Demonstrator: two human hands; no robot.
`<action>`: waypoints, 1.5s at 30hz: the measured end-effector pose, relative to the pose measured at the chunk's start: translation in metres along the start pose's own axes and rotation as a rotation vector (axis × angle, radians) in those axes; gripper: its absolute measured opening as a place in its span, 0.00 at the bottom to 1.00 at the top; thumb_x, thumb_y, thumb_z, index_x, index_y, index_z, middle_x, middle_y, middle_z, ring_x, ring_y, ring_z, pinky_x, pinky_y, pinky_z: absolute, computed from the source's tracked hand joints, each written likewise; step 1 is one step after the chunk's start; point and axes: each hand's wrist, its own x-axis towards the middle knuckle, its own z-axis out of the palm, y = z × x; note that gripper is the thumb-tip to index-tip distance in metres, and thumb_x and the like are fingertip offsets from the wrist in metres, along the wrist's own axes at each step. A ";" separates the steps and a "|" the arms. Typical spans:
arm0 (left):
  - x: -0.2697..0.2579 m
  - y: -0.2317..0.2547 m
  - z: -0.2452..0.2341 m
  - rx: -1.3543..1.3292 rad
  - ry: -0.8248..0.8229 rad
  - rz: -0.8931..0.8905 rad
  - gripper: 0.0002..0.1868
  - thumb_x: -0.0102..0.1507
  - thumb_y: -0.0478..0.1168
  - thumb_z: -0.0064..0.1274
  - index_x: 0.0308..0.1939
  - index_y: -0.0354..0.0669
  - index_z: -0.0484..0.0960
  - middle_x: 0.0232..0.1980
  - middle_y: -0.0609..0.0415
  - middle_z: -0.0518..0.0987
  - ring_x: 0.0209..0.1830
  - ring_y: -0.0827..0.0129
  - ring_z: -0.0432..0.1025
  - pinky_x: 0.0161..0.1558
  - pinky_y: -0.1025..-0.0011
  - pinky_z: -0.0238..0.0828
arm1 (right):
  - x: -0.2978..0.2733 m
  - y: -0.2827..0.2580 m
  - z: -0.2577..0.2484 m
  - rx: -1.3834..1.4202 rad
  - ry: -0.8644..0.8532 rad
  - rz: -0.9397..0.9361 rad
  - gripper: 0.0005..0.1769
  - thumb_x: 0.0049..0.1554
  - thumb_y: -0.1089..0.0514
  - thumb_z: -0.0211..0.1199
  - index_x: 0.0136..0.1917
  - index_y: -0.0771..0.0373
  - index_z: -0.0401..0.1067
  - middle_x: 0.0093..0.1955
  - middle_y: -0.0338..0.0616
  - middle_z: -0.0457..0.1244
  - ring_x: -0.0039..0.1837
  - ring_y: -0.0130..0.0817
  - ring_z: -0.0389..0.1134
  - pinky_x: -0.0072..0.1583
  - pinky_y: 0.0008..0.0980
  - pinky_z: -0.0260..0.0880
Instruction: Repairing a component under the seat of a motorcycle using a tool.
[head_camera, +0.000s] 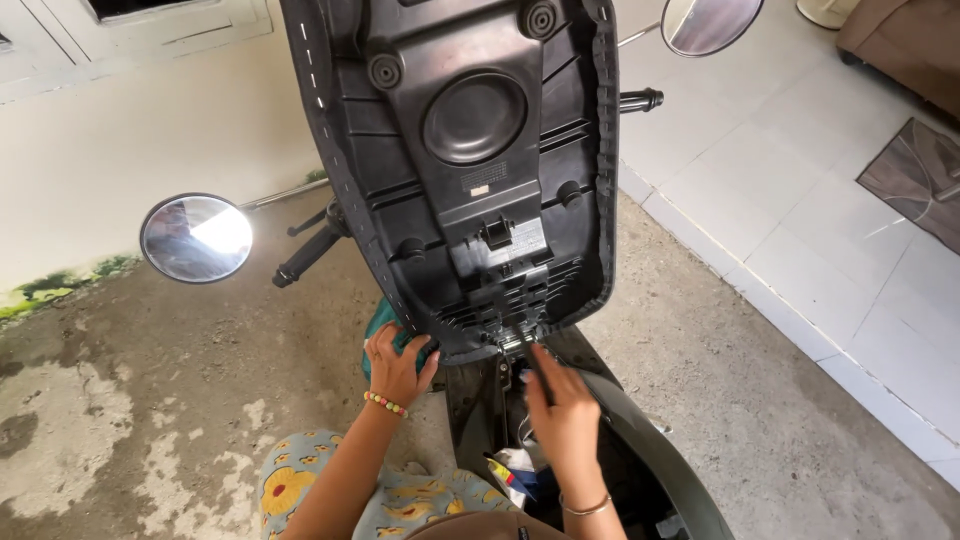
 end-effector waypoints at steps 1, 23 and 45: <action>-0.001 0.001 0.001 -0.001 -0.001 0.002 0.20 0.60 0.51 0.63 0.53 0.53 0.79 0.60 0.44 0.62 0.65 0.43 0.59 0.64 0.42 0.53 | 0.002 0.003 -0.005 0.000 0.002 0.001 0.20 0.56 0.62 0.67 0.62 0.59 0.76 0.47 0.51 0.71 0.42 0.41 0.74 0.42 0.34 0.75; 0.100 0.011 0.019 0.290 0.350 -0.155 0.21 0.63 0.31 0.54 0.62 0.40 0.76 0.72 0.44 0.57 0.76 0.39 0.51 0.72 0.40 0.48 | 0.056 -0.042 0.011 0.327 0.301 -0.123 0.17 0.55 0.68 0.71 0.57 0.69 0.72 0.54 0.50 0.71 0.50 0.32 0.74 0.51 0.28 0.74; 0.091 -0.002 0.021 0.402 0.354 0.022 0.21 0.66 0.26 0.51 0.49 0.62 0.88 0.73 0.64 0.68 0.80 0.61 0.50 0.75 0.51 0.42 | 0.071 0.023 0.032 0.049 0.470 -0.130 0.12 0.56 0.63 0.71 0.51 0.65 0.72 0.43 0.46 0.69 0.38 0.31 0.70 0.41 0.29 0.70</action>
